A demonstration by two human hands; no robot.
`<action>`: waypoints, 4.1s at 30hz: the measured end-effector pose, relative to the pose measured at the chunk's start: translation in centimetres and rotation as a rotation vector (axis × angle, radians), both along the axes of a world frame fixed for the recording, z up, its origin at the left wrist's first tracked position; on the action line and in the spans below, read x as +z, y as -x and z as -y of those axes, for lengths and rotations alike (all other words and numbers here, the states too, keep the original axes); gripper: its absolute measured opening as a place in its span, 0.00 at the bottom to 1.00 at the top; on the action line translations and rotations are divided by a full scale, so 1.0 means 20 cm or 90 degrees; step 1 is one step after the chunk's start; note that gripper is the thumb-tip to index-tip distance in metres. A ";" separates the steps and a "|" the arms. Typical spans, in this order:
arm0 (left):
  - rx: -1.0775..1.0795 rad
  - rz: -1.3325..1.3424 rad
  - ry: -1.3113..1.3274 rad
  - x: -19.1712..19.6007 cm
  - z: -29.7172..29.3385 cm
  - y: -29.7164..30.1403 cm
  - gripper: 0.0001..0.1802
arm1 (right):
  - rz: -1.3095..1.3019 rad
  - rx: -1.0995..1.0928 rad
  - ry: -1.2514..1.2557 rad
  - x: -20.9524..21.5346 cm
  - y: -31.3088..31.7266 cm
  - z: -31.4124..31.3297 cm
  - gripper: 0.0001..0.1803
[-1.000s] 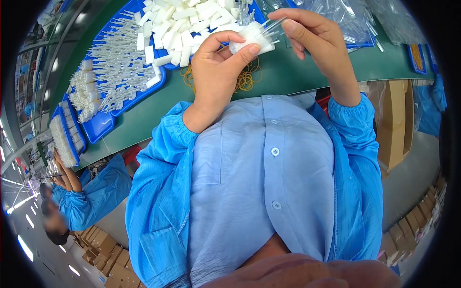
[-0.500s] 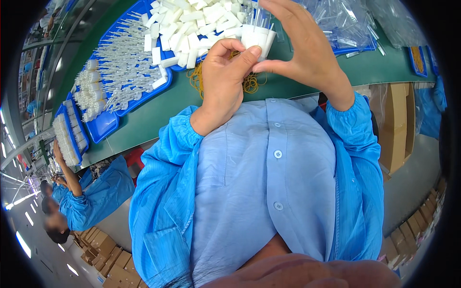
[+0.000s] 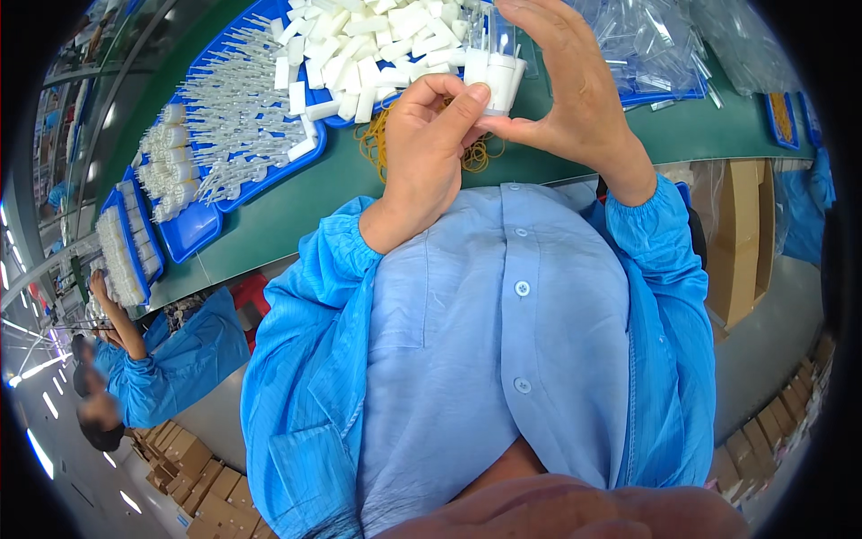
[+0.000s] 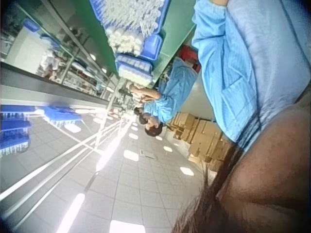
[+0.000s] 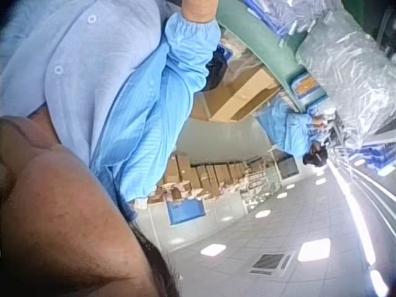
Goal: The person assembles medical supplies by inserting white foam pieces into clear plastic tubes. They then bundle the tubes together and secure them with a rubber band. The person repeats this process multiple times, handling the foam pieces and tubes by hand.
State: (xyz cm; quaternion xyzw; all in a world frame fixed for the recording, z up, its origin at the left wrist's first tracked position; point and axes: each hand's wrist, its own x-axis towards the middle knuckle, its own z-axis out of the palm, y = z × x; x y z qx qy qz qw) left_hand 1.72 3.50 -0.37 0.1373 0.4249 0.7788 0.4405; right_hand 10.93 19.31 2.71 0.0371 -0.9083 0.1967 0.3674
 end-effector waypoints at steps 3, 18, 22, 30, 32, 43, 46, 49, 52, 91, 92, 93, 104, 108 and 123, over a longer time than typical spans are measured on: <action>0.008 -0.014 -0.006 -0.01 0.01 0.00 0.06 | -0.023 -0.015 -0.030 -0.01 0.00 0.01 0.48; 0.013 0.053 -0.031 0.02 0.02 0.00 0.09 | -0.085 -0.038 -0.068 -0.06 0.02 0.03 0.35; 0.015 0.056 -0.049 0.01 0.02 0.01 0.09 | -0.099 -0.057 -0.124 -0.04 0.02 0.06 0.28; 0.060 0.011 -0.012 0.00 -0.01 -0.01 0.13 | -0.017 -0.105 -0.065 0.03 -0.05 0.06 0.23; 0.113 -0.056 -0.024 0.00 -0.02 0.01 0.15 | -0.101 -0.138 -0.045 0.01 -0.06 -0.05 0.20; 0.102 -0.279 0.007 -0.02 -0.03 0.07 0.22 | 0.125 -0.162 -0.270 0.00 -0.03 -0.49 0.09; 0.064 -0.233 0.025 0.03 -0.03 0.06 0.22 | 0.202 -0.142 -0.343 -0.02 0.02 -0.55 0.09; 0.063 -0.219 0.029 0.03 -0.04 0.06 0.21 | 0.215 -0.128 -0.340 -0.04 0.05 -0.59 0.10; 0.060 -0.209 0.023 0.02 -0.05 0.08 0.21 | 0.238 -0.092 -0.306 -0.06 0.09 -0.64 0.10; 0.023 -0.103 0.031 0.05 0.01 0.02 0.23 | -0.012 0.145 0.841 -0.20 -0.25 -0.16 0.14; 0.024 -0.105 0.033 0.05 0.01 0.02 0.23 | -0.018 0.141 0.829 -0.20 -0.24 -0.16 0.13; 0.021 -0.108 0.032 0.05 0.01 0.02 0.23 | -0.024 0.137 0.817 -0.20 -0.24 -0.16 0.13; 0.022 -0.189 0.029 0.02 0.03 0.03 0.22 | -0.025 0.051 0.759 -0.18 -0.21 -0.09 0.12; 0.023 -0.206 0.028 0.01 0.03 0.03 0.22 | 0.003 0.048 0.744 -0.16 -0.21 -0.08 0.11; 0.006 -0.387 -0.009 0.00 0.02 0.03 0.18 | 0.025 0.045 0.748 -0.15 -0.20 -0.07 0.11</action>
